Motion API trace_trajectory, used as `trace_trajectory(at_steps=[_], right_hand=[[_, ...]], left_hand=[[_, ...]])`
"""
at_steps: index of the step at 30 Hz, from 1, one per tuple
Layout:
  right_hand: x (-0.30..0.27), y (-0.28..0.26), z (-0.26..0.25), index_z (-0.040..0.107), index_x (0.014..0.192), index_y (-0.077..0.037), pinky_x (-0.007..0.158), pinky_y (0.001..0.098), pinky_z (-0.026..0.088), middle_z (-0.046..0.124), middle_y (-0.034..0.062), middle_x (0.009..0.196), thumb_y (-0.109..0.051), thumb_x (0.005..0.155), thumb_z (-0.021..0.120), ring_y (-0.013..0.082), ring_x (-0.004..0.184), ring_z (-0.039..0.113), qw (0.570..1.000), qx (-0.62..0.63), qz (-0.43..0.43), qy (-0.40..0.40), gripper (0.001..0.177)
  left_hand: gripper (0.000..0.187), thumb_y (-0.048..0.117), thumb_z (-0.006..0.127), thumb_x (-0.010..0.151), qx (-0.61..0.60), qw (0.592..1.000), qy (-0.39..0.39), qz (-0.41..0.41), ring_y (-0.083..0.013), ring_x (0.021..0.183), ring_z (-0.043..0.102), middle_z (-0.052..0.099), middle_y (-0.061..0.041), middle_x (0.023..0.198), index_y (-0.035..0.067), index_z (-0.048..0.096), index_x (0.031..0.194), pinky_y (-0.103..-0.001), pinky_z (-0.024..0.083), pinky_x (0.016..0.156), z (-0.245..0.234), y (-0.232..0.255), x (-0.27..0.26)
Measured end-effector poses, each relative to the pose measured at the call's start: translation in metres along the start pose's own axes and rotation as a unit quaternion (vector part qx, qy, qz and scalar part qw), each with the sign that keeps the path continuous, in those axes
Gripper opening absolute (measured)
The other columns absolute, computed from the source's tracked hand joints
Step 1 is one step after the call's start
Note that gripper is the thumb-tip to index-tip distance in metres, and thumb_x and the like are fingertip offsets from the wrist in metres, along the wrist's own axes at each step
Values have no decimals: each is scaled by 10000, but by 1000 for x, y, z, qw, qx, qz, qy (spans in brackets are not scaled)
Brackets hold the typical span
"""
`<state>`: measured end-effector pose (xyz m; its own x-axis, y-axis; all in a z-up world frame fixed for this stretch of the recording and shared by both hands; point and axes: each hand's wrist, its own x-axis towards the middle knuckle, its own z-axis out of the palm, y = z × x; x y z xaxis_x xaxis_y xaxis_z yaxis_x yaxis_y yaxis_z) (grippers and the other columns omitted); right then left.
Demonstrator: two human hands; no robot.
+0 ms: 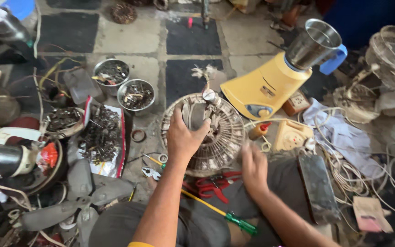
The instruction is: The person repairs a fan motor by hand and using tools. They manipulate the motor housing, handle electrical wires, and use pliers and a screwdriver to adjust the internal components.
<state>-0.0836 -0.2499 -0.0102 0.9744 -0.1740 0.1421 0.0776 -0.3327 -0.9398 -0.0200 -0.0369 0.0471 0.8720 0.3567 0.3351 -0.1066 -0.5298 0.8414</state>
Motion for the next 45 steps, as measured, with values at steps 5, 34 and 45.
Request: trace_trajectory(at_steps=[5,34,45], right_hand=[[-26,61,12,722,955,2,844,459,534,715,188,987,-182,840,700,365,933,664,897,-309,-251,-190,218],[48,-76,-93,592,1208,52,949,464,566,671,198,1114,-103,988,701,301,1028,668,923,317,26,-215,291],[93,-79,41,611,1197,62,943,287,560,697,119,1155,-26,995,713,166,1040,676,965,239,-110,-15,243]], left_hand=[[833,426,838,741,-22,995,-31,-97,-412,1167,651,667,-239,1265,50,504,1404,-453,505,982,-6,-3,8],[851,451,844,720,-26,988,-104,-114,-398,1140,669,679,-243,1238,28,487,1366,-451,512,966,-6,-19,19],[845,422,827,739,-53,988,-102,-104,-392,1143,681,677,-266,1240,5,484,1389,-435,522,972,-16,-16,22]])
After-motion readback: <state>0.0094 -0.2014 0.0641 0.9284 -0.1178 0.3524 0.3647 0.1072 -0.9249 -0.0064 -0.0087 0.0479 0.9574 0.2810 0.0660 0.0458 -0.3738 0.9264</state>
